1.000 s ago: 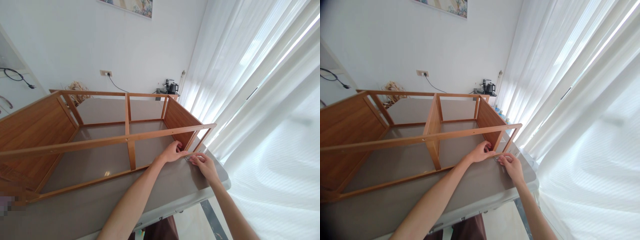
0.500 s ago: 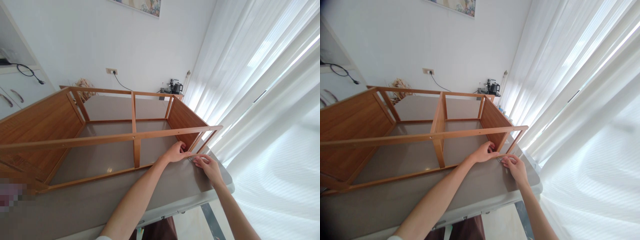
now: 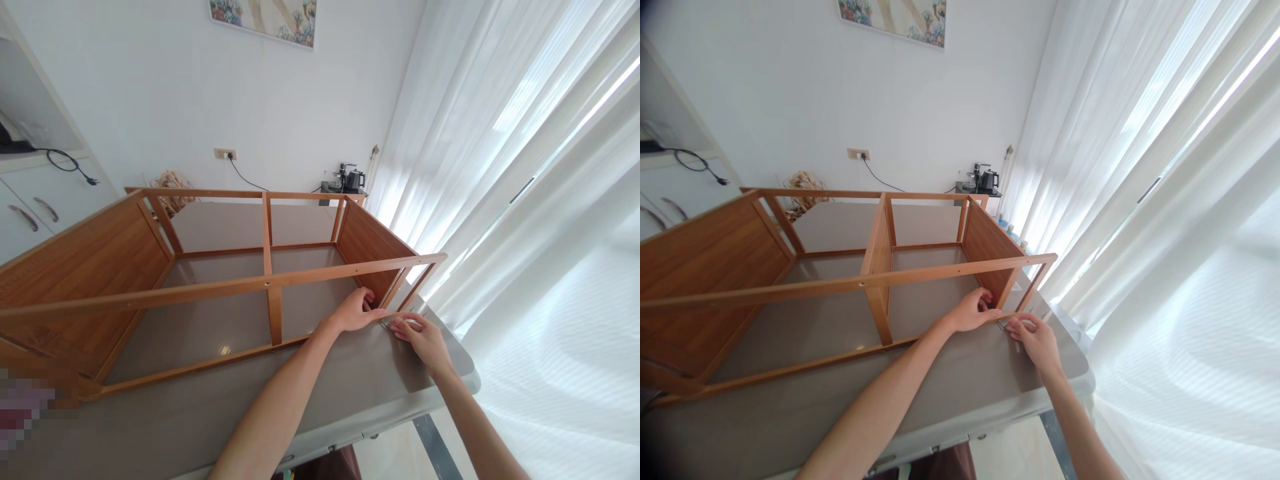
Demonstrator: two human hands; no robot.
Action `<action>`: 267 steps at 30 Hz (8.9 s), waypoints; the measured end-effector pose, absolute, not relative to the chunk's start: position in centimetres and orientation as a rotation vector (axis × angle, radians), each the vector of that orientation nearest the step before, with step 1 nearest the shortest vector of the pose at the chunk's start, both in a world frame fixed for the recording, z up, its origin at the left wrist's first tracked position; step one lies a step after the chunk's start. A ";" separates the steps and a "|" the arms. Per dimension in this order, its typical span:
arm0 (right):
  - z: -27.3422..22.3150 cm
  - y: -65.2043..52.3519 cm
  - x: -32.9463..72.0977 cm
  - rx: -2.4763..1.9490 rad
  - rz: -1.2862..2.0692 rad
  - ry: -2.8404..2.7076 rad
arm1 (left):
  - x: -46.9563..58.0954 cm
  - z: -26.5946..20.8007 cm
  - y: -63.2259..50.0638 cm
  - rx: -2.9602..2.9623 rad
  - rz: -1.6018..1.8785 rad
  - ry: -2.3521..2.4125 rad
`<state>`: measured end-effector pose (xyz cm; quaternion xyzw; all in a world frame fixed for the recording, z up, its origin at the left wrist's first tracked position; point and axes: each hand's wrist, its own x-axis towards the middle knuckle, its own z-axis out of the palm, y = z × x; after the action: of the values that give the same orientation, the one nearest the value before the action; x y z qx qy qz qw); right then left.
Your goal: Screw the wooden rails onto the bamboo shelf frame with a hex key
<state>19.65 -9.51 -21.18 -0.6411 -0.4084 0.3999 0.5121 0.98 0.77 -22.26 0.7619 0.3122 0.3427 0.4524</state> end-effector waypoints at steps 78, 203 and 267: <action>-21.7 -9.9 19.3 -1.519 0.817 -1.173 | 0.8 -22.1 0.9 1.868 0.828 0.704; -20.9 -10.1 14.1 -2.255 0.095 -1.570 | 1.0 -22.6 1.2 1.854 0.841 0.714; -19.2 -9.2 16.8 -2.215 0.230 -1.962 | 1.1 -22.7 1.1 1.859 0.864 0.737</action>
<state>16.77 -9.23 -19.20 -0.7435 -0.6586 0.0771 0.0869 1.09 1.15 -22.65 0.7563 0.2999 0.3514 0.4632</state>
